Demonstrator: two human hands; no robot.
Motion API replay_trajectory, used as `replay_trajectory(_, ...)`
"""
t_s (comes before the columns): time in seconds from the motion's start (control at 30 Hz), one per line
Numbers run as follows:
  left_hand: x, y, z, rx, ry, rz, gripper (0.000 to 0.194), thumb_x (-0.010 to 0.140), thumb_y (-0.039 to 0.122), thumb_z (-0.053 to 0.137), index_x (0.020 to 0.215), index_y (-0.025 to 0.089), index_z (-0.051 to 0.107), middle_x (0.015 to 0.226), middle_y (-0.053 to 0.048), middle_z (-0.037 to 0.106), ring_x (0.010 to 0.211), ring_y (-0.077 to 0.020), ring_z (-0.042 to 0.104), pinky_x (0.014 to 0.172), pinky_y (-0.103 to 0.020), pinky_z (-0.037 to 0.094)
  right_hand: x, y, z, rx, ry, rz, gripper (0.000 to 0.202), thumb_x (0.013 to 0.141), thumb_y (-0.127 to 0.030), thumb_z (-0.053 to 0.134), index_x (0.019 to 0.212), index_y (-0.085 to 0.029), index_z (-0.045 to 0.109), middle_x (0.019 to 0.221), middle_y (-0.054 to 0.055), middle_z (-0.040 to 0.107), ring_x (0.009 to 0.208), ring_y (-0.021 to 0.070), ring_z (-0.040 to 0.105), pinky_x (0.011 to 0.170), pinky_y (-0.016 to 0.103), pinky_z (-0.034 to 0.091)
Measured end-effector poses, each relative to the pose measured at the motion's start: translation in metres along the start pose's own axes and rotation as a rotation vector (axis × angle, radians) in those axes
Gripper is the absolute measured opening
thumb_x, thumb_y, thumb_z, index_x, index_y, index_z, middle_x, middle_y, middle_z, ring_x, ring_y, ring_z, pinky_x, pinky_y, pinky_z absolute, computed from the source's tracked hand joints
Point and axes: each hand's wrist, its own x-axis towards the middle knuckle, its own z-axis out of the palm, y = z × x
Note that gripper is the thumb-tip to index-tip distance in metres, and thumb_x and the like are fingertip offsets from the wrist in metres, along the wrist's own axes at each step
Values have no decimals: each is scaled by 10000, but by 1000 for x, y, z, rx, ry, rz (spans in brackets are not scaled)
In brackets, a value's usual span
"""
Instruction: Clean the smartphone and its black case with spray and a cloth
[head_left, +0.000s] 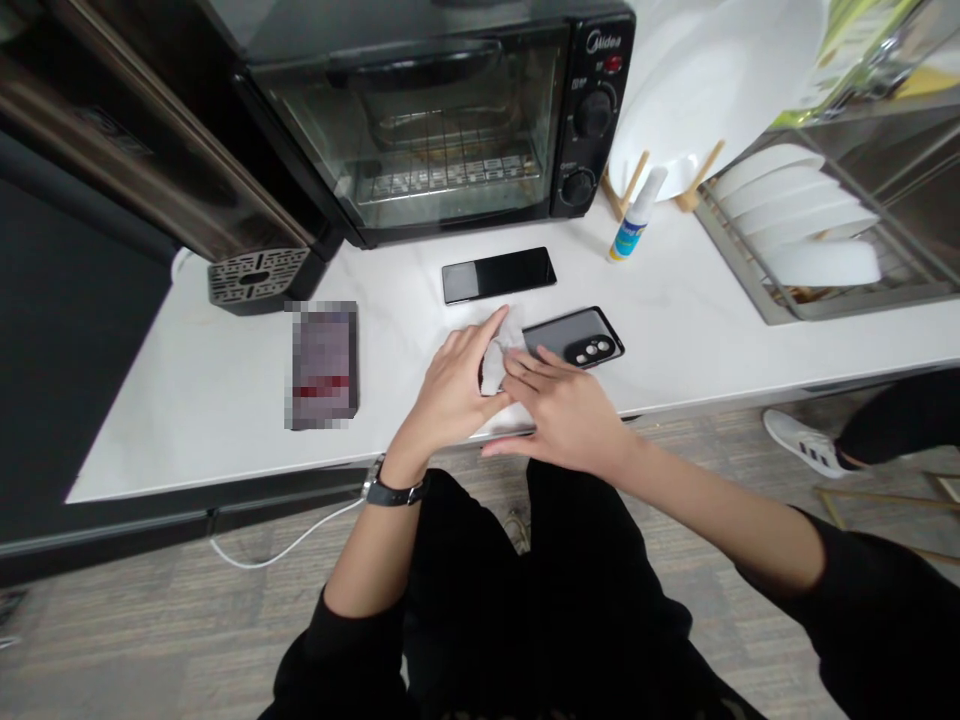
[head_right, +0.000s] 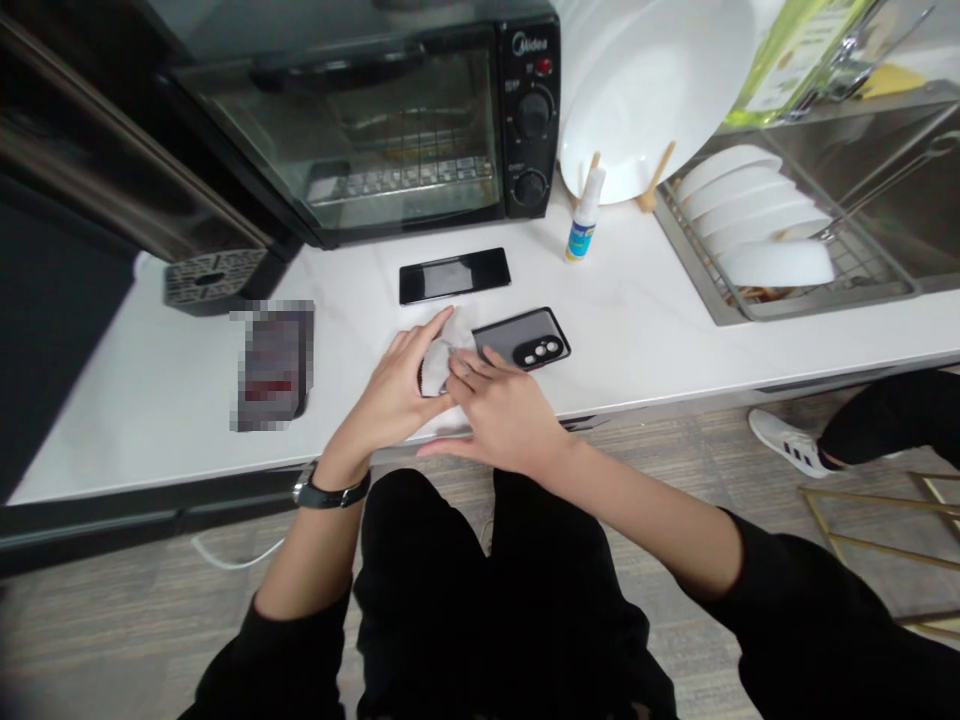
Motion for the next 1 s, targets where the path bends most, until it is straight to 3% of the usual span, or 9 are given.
replay_trajectory(0.1, 0, 0, 0, -25, -9, 5, 1022, 876, 546, 821, 1705, 281, 285, 1549, -127, 585, 1355, -354, 540, 1169, -525, 448, -14, 27, -18, -60, -25, 16, 831, 988, -791, 469, 1417, -104, 657, 1443, 157, 727, 1414, 323, 660, 1243, 571, 484)
replay_trajectory(0.2, 2, 2, 1, -26, -8, 11, 1002, 872, 503, 837, 1694, 289, 305, 1516, -99, 620, 1362, -343, 539, 1197, -526, 418, -26, 50, -31, -194, -3, 174, 739, 1040, -691, 485, 1452, -97, 639, 1486, 181, 692, 1411, 356, 658, 1234, 606, 477)
replay_trajectory(0.3, 3, 2, 1, -28, -11, 4, 1013, 860, 476, 856, 1692, 280, 312, 1519, -91, 622, 1369, -338, 537, 1193, -515, 414, -22, 38, -26, -178, 2, 171, 881, 973, -800, 492, 1393, -46, 670, 1449, 217, 708, 1404, 376, 658, 1210, 566, 514)
replay_trajectory(0.4, 1, 1, 0, -31, -10, 6, 994, 886, 460, 829, 1702, 270, 294, 1512, -96, 620, 1343, -326, 547, 1163, -492, 438, -11, 15, -14, -73, 6, 19, 977, 948, -859, 447, 1336, 4, 687, 1415, 247, 719, 1363, 347, 689, 1200, 498, 535)
replay_trajectory(0.5, 0, 1, 0, -26, -2, -2, 979, 888, 491, 822, 1694, 266, 314, 1496, -96, 626, 1330, -324, 547, 1165, -489, 438, -10, 25, -19, -64, -51, -47, 794, 989, -786, 484, 1348, -114, 708, 1367, 159, 768, 1316, 304, 722, 1221, 521, 511)
replay_trajectory(0.63, 1, 3, 2, -13, -3, -11, 1007, 873, 498, 840, 1695, 263, 306, 1516, -93, 623, 1358, -334, 542, 1186, -501, 415, -25, 56, -41, -271, -37, 160, 786, 1030, -738, 434, 1381, -84, 692, 1353, 189, 769, 1243, 343, 760, 1210, 582, 507)
replay_trajectory(0.8, 3, 3, 4, -29, -4, 10, 1034, 860, 503, 842, 1705, 297, 282, 1511, -93, 629, 1346, -339, 552, 1167, -507, 433, -22, 26, -33, -194, -66, -68, 1027, 890, -916, 432, 1259, -8, 738, 1357, 271, 742, 1329, 379, 704, 1151, 512, 568)
replay_trajectory(0.87, 1, 2, 3, -24, 19, -13, 1009, 865, 485, 837, 1696, 278, 305, 1489, -100, 636, 1323, -332, 560, 1156, -499, 448, -12, 22, -26, -166, -55, -114, 953, 918, -886, 437, 1227, -42, 755, 1339, 236, 759, 1286, 353, 729, 1143, 500, 569)
replay_trajectory(1.0, 0, 2, 3, -24, 53, -30, 1015, 855, 426, 861, 1687, 234, 314, 1491, -104, 641, 1350, -321, 556, 1180, -490, 442, -3, 49, -30, -204, -35, -5, 685, 1041, -698, 476, 1318, -125, 731, 1310, 153, 790, 1226, 314, 759, 1007, 451, 607)
